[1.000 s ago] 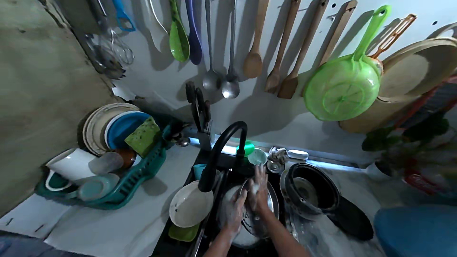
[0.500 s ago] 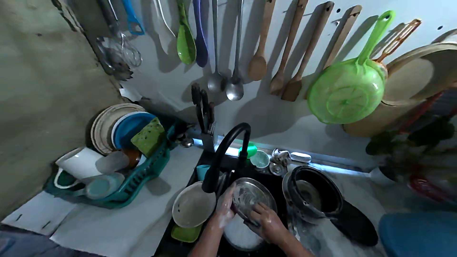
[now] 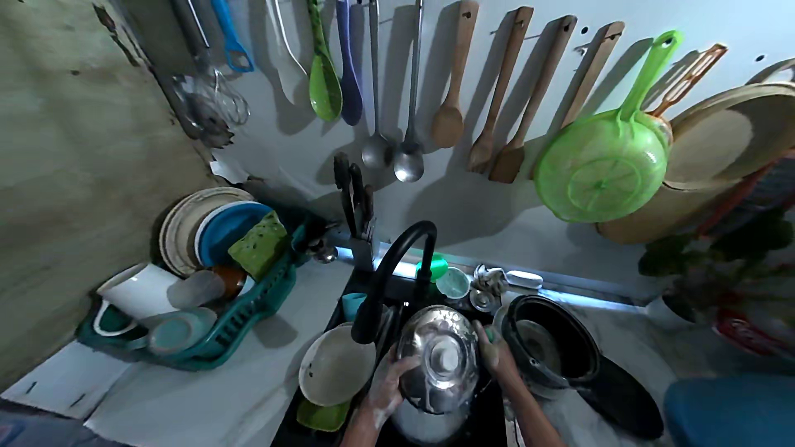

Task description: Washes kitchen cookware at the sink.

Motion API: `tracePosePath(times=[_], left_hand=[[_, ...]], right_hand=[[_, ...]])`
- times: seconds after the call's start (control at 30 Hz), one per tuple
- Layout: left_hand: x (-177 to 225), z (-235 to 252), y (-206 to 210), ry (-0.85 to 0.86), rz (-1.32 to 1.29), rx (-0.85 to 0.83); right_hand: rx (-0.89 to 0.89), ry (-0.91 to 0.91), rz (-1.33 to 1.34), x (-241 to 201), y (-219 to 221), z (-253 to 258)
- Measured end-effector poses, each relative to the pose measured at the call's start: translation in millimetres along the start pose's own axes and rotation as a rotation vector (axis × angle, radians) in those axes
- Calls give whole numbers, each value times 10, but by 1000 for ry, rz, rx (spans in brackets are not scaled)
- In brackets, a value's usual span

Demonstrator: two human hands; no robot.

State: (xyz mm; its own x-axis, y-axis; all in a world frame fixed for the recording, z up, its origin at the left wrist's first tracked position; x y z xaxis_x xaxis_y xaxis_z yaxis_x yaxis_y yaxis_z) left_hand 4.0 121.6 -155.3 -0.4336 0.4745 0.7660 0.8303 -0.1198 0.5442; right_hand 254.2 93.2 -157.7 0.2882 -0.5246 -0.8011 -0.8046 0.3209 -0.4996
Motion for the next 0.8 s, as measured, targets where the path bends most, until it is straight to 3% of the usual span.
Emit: tracePosePath(times=[0.1, 0.17, 0.23, 0.27, 0.3, 0.4, 0.47, 0.57, 0.67, 0.73, 0.8], left_hand=[[52, 46, 105, 24, 212, -80], [75, 53, 237, 52, 480, -190], [128, -2, 414, 210, 749, -305], [152, -14, 456, 248, 864, -323], [189, -19, 486, 195, 978, -330], [236, -84, 540, -48, 1105, -355], [226, -146, 535, -68, 1098, -346], [113, -104, 463, -52, 1019, -293], [86, -90, 462, 41, 956, -243], [147, -111, 474, 51, 925, -209], [179, -191, 474, -6, 908, -186]], right_hand=[[179, -283, 140, -338, -16, -117], [30, -598, 201, -698, 215, -456], [-144, -937, 42, -1000, 471, -742], [-141, -1011, -37, -1072, 516, -756], [-138, -966, -43, -1101, 489, -687], [-161, -480, 144, -1003, 276, -208], [-175, -292, 216, -908, 270, 5], [-198, -289, -113, -1088, 298, -180], [-223, -548, -358, -1328, 504, -643], [-184, -509, -127, -1242, 493, -495], [-190, -248, 225, -1003, 372, -85]])
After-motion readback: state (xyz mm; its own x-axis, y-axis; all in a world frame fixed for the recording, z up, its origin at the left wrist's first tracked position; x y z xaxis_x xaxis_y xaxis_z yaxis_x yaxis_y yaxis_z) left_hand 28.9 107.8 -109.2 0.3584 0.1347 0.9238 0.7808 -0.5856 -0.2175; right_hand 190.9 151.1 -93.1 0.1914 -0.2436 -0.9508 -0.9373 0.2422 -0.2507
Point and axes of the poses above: each hand's wrist, its own z-axis towards the middle knuckle, its own y-axis out of the palm, x = y × z, the point moved 6 cm from there along z, towards the middle knuckle, and after that the axes turned 1 degree about y, right-handed, at the moved point
